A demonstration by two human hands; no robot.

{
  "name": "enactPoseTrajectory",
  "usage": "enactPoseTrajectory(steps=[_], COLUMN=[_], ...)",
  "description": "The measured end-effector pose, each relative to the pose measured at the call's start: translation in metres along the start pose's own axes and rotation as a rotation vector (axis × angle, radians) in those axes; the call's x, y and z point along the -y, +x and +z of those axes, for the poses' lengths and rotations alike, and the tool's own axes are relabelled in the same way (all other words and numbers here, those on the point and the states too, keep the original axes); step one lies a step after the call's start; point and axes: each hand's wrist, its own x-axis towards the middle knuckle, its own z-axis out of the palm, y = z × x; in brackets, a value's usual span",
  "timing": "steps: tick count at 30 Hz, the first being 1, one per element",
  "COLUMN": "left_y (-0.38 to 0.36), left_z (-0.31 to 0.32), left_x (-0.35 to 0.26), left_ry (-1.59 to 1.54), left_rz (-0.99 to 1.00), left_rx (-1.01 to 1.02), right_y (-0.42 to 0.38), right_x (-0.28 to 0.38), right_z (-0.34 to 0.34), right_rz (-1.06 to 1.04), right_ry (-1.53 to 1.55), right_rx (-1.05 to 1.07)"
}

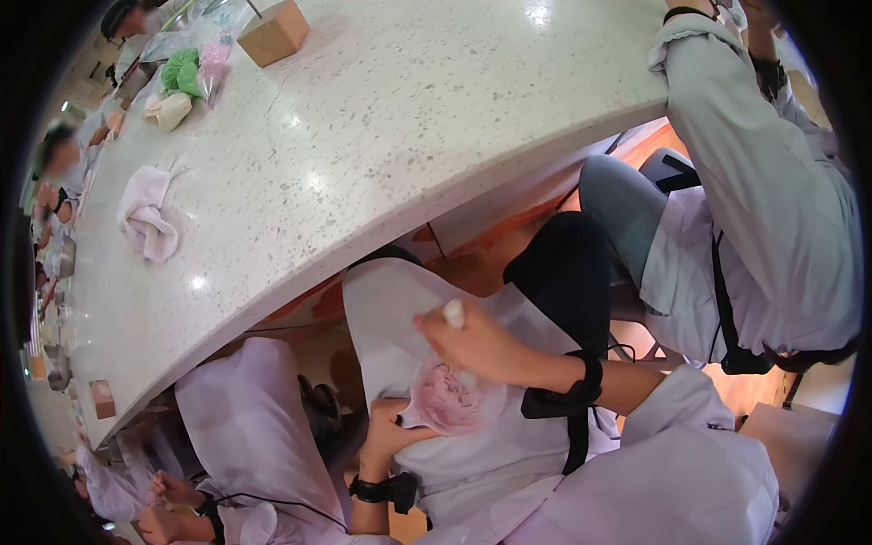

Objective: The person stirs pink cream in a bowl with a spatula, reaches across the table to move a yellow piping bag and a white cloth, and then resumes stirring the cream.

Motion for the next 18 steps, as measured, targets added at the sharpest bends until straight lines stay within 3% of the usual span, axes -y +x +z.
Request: enactPoseTrajectory(steps=[5,8,11,14,18], left_y=[0.006,0.0,0.002,-0.008,-0.006], left_z=[-0.001,-0.002,0.0,0.012,0.011], left_x=[-0.012,-0.006,-0.014,0.013,0.004], left_ry=[-0.071,0.024,-0.042,-0.027,-0.011], left_rz=[0.005,0.011,0.048,0.033,0.023], left_rx=[-0.055,-0.026,-0.011,-0.072,-0.108], right_y=[0.004,-0.013,-0.005,-0.001,0.006], right_x=[-0.053,-0.055,-0.041,-0.012,-0.027], right_z=[0.012,0.007,-0.02,-0.015,0.004], right_rz=[-0.254,-0.127,0.311,0.252,-0.21], right_ry=[0.367,0.404,0.422,0.305,0.253], right_rx=[-0.286,-0.113,0.076,-0.014,-0.269])
